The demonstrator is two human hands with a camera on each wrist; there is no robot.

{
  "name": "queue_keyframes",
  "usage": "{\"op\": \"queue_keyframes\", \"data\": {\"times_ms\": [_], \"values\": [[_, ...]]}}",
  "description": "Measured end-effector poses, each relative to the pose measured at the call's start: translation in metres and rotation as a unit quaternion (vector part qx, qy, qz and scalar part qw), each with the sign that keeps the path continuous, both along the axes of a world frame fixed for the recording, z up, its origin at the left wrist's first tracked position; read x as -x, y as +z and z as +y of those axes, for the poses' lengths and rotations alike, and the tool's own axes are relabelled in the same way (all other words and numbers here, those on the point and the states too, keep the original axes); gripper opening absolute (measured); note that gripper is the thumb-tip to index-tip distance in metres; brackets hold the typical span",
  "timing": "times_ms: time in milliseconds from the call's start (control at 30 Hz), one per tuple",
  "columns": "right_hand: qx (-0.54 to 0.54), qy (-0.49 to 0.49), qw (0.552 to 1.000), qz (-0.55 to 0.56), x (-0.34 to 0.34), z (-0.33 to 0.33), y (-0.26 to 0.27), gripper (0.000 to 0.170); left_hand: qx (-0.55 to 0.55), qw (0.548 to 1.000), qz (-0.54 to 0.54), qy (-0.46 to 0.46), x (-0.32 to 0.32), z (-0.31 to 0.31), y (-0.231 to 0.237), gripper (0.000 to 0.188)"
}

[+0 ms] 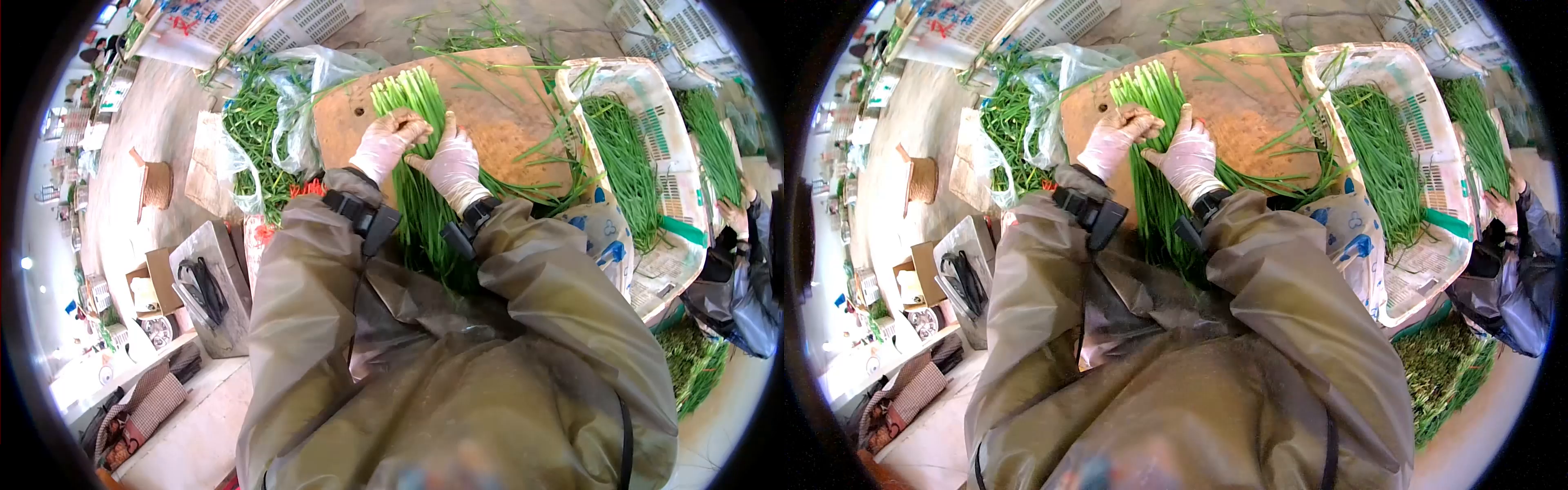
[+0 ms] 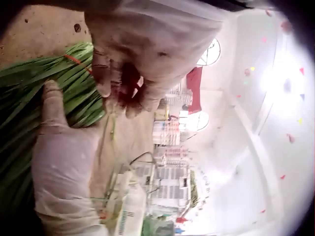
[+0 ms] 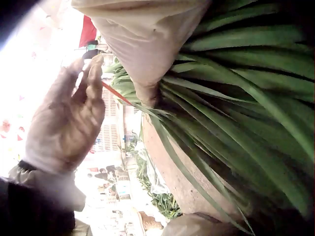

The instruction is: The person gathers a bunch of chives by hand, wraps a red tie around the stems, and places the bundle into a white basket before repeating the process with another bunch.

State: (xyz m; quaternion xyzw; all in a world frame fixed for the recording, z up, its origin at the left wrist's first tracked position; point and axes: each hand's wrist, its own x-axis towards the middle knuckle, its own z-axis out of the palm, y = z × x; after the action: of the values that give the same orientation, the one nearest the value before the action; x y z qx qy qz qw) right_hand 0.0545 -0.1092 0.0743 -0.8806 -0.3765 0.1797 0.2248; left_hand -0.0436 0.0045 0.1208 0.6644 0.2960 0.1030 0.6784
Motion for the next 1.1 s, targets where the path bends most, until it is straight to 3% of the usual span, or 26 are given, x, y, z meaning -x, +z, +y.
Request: {"op": "queue_keyframes", "data": {"times_ms": [33,100,167,267,333,367,400,433,467,500,567,700,767,833,900,933,1000,1100], "values": [[0.000,-0.007,1.000,0.001,-0.001,0.000,0.001,0.119,0.035,0.999,-0.034,0.014,-0.007,-0.003,-0.008,0.021],[0.009,0.000,1.000,0.016,-0.003,-0.001,0.000,0.119,0.001,0.997,-0.077,0.031,-0.005,-0.007,-0.010,0.030],[0.017,-0.007,1.000,0.008,-0.003,0.001,-0.004,0.119,0.049,0.995,-0.063,0.061,0.002,-0.006,0.002,0.041],[0.009,0.004,1.000,-0.003,-0.003,-0.001,-0.006,0.120,0.073,0.993,-0.014,0.096,0.002,-0.001,-0.004,0.033],[0.014,0.003,1.000,0.008,-0.004,-0.001,-0.001,0.120,-0.015,0.994,0.035,0.106,-0.009,-0.003,-0.004,0.017],[0.017,0.004,1.000,0.016,-0.004,-0.001,0.000,0.120,-0.102,0.988,-0.018,0.116,-0.018,-0.004,-0.022,0.010],[-0.002,0.002,1.000,-0.003,-0.003,-0.001,-0.008,0.117,-0.349,0.935,0.038,0.053,-0.029,-0.008,-0.015,0.012],[0.001,-0.001,1.000,-0.003,-0.004,0.001,-0.015,0.117,-0.572,0.816,0.088,-0.012,-0.039,-0.010,-0.008,0.014],[-0.002,0.013,1.000,-0.010,-0.005,0.003,-0.022,0.115,-0.618,0.780,0.057,-0.078,-0.052,-0.005,-0.016,0.020],[-0.004,0.026,1.000,-0.015,-0.004,0.004,-0.031,0.113,-0.646,0.761,-0.005,-0.057,-0.059,-0.009,-0.029,0.020],[-0.023,0.015,0.999,-0.029,-0.003,0.000,-0.040,0.104,-0.574,0.817,-0.034,-0.047,-0.068,-0.003,-0.067,0.018],[-0.066,0.024,0.997,-0.010,-0.008,-0.030,-0.022,0.087,-0.601,0.796,0.011,-0.064,-0.071,-0.004,-0.079,0.018],[-0.056,0.057,0.987,0.139,-0.040,-0.036,-0.017,0.067,-0.628,0.773,0.054,-0.074,-0.074,-0.007,-0.072,0.015],[-0.089,0.001,0.980,0.179,-0.077,-0.036,-0.021,0.031,-0.640,0.763,0.046,-0.074,-0.075,-0.007,-0.072,0.014],[-0.062,0.019,0.997,-0.039,-0.098,-0.028,-0.049,0.023,-0.652,0.755,0.035,-0.060,-0.074,-0.008,-0.075,0.016],[-0.062,0.020,0.997,-0.038,-0.100,-0.022,-0.054,0.023,-0.649,0.757,0.041,-0.068,-0.074,-0.007,-0.074,0.017],[-0.026,0.156,0.976,-0.148,-0.100,-0.011,-0.059,0.017,-0.639,0.764,0.047,-0.073,-0.073,-0.009,-0.072,0.015],[-0.031,0.159,0.979,-0.124,-0.103,0.001,-0.053,0.022,-0.633,0.767,0.061,-0.087,-0.076,-0.006,-0.062,0.014]]}}
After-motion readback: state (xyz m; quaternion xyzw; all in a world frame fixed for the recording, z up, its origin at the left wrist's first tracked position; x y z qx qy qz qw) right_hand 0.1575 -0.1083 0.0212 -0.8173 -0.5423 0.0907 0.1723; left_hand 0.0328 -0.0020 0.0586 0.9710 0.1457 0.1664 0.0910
